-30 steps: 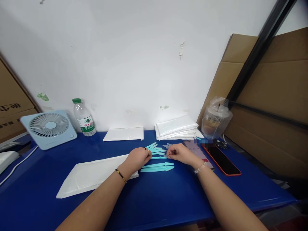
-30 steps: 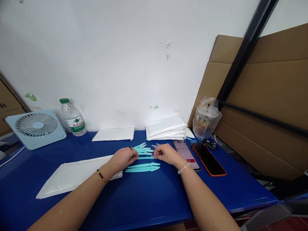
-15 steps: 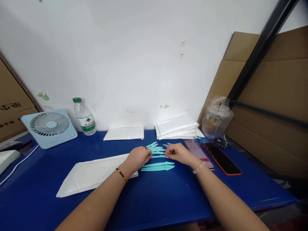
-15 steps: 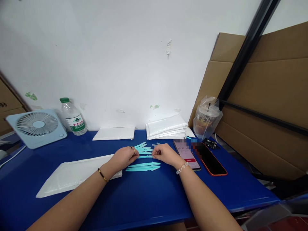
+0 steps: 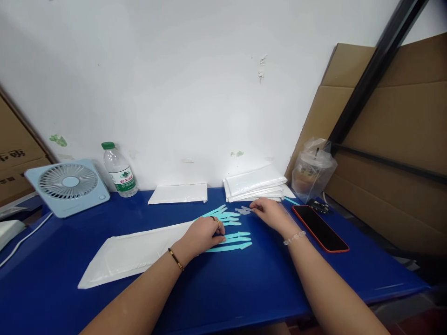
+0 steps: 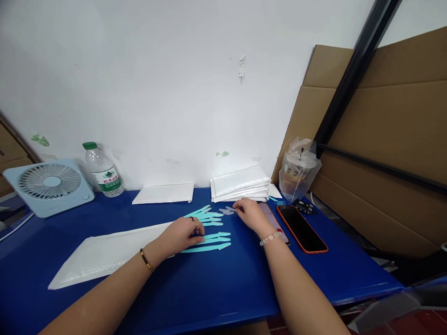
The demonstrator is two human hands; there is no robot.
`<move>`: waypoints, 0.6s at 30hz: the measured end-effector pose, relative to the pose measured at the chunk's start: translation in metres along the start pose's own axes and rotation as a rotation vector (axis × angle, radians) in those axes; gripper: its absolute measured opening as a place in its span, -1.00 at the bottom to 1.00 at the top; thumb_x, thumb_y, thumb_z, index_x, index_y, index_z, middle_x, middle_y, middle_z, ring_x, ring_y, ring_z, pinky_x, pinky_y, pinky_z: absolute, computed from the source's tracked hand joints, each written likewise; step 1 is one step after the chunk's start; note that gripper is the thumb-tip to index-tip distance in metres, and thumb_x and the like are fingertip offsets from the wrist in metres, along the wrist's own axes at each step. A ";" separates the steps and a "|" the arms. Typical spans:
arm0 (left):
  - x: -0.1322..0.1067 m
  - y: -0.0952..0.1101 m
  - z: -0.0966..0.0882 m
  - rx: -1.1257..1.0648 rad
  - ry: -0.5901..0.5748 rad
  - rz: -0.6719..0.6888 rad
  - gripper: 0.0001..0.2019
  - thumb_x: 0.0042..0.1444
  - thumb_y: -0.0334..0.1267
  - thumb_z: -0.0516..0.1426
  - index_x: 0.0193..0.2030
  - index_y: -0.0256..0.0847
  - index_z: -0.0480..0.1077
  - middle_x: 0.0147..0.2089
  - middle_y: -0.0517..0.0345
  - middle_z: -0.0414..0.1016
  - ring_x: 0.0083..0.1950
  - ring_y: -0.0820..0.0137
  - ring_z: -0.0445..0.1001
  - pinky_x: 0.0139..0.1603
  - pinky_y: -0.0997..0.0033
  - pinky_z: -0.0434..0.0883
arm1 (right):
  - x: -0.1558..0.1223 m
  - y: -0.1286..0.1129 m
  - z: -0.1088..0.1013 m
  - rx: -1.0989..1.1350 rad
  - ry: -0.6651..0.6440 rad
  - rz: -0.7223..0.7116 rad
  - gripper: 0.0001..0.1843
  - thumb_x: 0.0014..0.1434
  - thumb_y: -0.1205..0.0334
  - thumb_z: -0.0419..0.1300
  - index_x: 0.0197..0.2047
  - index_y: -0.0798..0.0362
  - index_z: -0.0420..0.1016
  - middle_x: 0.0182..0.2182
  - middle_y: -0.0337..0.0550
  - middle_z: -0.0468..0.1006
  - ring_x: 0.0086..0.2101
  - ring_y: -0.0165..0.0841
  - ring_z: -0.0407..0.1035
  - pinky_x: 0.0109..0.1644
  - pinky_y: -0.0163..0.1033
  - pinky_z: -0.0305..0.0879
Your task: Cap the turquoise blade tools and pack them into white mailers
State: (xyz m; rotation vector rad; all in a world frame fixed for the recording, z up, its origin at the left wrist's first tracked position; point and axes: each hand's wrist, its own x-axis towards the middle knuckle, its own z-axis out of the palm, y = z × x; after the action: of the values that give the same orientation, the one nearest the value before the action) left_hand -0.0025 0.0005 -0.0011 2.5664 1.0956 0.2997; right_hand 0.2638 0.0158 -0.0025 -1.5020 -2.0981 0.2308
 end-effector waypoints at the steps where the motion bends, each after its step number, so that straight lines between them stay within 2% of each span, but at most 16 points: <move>1: 0.000 0.002 0.000 0.004 -0.010 -0.020 -0.87 0.05 -0.17 0.14 -0.33 -0.13 0.47 -0.32 0.18 0.48 -0.30 0.39 0.40 -0.34 0.45 0.23 | 0.002 0.001 0.005 -0.003 -0.027 -0.030 -0.82 0.06 0.38 0.11 -0.30 0.04 0.53 -0.33 -0.11 0.51 -0.31 -0.31 0.37 -0.19 -0.25 0.25; 3: 0.001 0.004 -0.001 0.023 -0.013 -0.065 -0.87 0.07 -0.20 0.11 -0.38 -0.15 0.46 -0.34 0.17 0.48 -0.33 0.40 0.40 -0.38 0.46 0.21 | 0.004 0.001 0.016 -0.011 -0.075 -0.069 -0.83 0.07 0.38 0.11 -0.30 0.05 0.52 -0.32 -0.11 0.49 -0.32 -0.33 0.36 -0.20 -0.26 0.25; 6: 0.000 0.006 -0.004 0.069 0.002 -0.107 -0.85 0.09 -0.23 0.07 -0.41 -0.17 0.44 -0.33 0.17 0.49 -0.36 0.41 0.39 -0.42 0.45 0.18 | 0.006 -0.001 0.024 -0.042 -0.094 -0.044 -0.88 0.05 0.39 0.11 -0.38 0.08 0.47 -0.36 -0.12 0.47 -0.37 -0.35 0.34 -0.27 -0.28 0.24; 9: -0.001 0.007 -0.006 0.145 0.018 -0.104 -0.79 0.14 -0.28 -0.01 -0.44 -0.20 0.41 -0.35 0.13 0.49 -0.37 0.41 0.38 -0.41 0.44 0.17 | 0.002 -0.002 0.018 -0.013 -0.135 0.004 -0.92 0.01 0.38 0.13 -0.41 0.08 0.45 -0.42 -0.15 0.47 -0.41 -0.35 0.34 -0.33 -0.29 0.22; 14: -0.002 0.006 -0.004 0.180 0.037 -0.093 -0.76 0.16 -0.28 -0.05 -0.44 -0.21 0.37 -0.36 0.10 0.46 -0.37 0.39 0.38 -0.42 0.45 0.18 | -0.006 0.000 0.004 0.228 -0.360 0.110 -0.92 -0.03 0.29 0.20 -0.40 0.07 0.49 -0.48 -0.19 0.52 -0.45 -0.35 0.38 -0.41 -0.32 0.25; 18: -0.002 0.003 -0.001 0.153 0.060 -0.087 -0.77 0.16 -0.29 -0.07 -0.45 -0.20 0.33 -0.35 0.11 0.44 -0.39 0.39 0.36 -0.44 0.43 0.17 | -0.010 0.001 0.002 0.253 -0.406 0.129 -0.91 -0.07 0.27 0.24 -0.41 0.07 0.47 -0.49 -0.19 0.51 -0.46 -0.36 0.37 -0.44 -0.33 0.23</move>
State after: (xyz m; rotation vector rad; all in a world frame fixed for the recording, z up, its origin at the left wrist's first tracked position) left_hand -0.0026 -0.0026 0.0007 2.6475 1.2950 0.2830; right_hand 0.2662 0.0072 -0.0077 -1.5310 -2.1688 0.8806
